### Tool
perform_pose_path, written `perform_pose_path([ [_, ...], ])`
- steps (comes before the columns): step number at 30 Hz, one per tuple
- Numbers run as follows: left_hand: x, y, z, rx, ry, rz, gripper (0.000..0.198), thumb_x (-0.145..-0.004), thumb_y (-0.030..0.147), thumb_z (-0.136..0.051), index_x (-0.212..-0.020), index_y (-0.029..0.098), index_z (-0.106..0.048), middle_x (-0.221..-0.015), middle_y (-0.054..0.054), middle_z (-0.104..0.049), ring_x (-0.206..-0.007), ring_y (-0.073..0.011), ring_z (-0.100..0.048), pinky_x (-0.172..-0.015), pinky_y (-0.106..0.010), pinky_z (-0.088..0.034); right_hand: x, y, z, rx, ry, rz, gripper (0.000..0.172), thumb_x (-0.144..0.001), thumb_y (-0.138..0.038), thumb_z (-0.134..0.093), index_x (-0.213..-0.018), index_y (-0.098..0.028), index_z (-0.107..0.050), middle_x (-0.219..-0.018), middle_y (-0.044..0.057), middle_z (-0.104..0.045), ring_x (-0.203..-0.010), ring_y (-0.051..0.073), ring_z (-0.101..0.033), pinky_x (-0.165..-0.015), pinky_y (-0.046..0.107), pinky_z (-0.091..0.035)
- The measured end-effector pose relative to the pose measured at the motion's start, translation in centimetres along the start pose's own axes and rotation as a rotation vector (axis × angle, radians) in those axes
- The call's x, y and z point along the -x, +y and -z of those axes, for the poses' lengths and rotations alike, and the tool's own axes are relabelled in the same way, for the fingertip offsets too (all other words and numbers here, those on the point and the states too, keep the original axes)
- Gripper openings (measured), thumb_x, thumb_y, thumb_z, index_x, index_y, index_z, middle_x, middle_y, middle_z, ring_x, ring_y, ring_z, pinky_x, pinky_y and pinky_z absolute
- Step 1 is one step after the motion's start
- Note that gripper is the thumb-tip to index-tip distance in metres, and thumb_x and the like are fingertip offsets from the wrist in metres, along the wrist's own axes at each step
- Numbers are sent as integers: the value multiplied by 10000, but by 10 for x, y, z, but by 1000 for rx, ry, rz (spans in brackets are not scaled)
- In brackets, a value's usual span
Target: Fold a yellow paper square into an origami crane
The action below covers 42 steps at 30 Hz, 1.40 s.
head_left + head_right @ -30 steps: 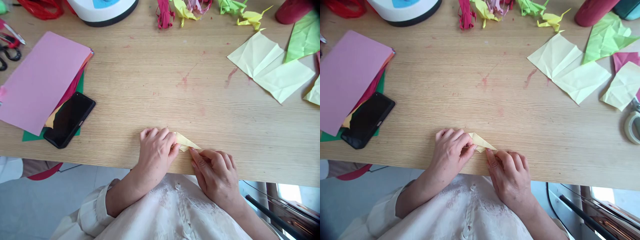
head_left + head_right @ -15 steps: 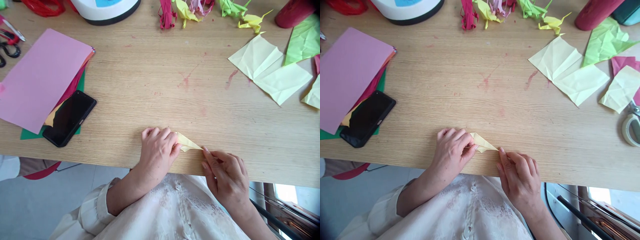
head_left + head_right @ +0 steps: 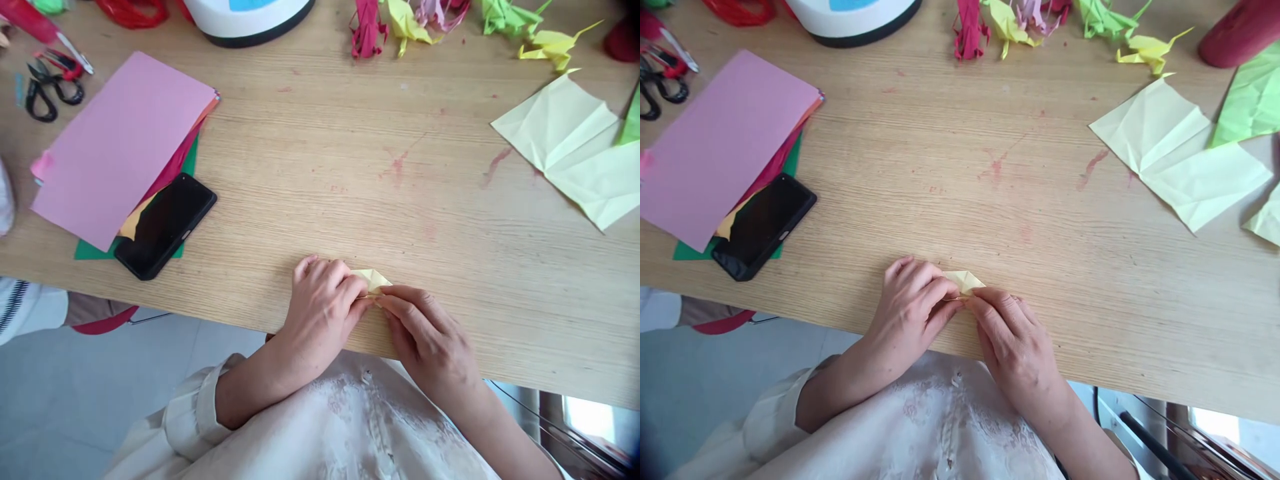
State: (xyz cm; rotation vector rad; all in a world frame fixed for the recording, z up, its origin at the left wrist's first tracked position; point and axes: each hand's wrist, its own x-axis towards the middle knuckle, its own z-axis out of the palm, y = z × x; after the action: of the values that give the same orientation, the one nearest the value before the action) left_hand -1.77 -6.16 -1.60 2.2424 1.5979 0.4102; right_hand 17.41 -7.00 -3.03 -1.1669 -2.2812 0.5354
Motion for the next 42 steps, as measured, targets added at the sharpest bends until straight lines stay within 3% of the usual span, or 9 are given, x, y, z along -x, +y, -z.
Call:
perform_pose_path([
  [6, 5, -6, 2, 72, 67, 44, 178, -991, 260, -534, -849, 208, -627, -921, -20, -625, -916, -177, -564, -998, -418, -321, 4, 2, 3, 21, -14, 45, 350, -953, -43, -527, -1270, -160, -616, -1175, 123, -649, -1026, 192, -648, -856, 317, -546],
  [21, 3, -5, 3, 98, 80, 88, 118, -926, 208, -594, -808, 198, -596, -929, -10, -582, -937, -167, -583, -1006, -418, -312, 5, 2, 4, 103, -70, 135, 481, -912, -12, -554, -1380, -124, -558, -1236, 166, -619, -1088, 243, -610, -896, 388, -526],
  [42, 2, -4, 2, 27, 63, 88, 139, -940, 214, -568, -804, 189, -582, -926, -28, -579, -931, -183, -580, -992, -428, -332, 6, 3, 3, 89, -69, 167, 491, -881, 0, -592, -1365, -78, -570, -1260, 189, -620, -1098, 262, -605, -928, 415, -522],
])
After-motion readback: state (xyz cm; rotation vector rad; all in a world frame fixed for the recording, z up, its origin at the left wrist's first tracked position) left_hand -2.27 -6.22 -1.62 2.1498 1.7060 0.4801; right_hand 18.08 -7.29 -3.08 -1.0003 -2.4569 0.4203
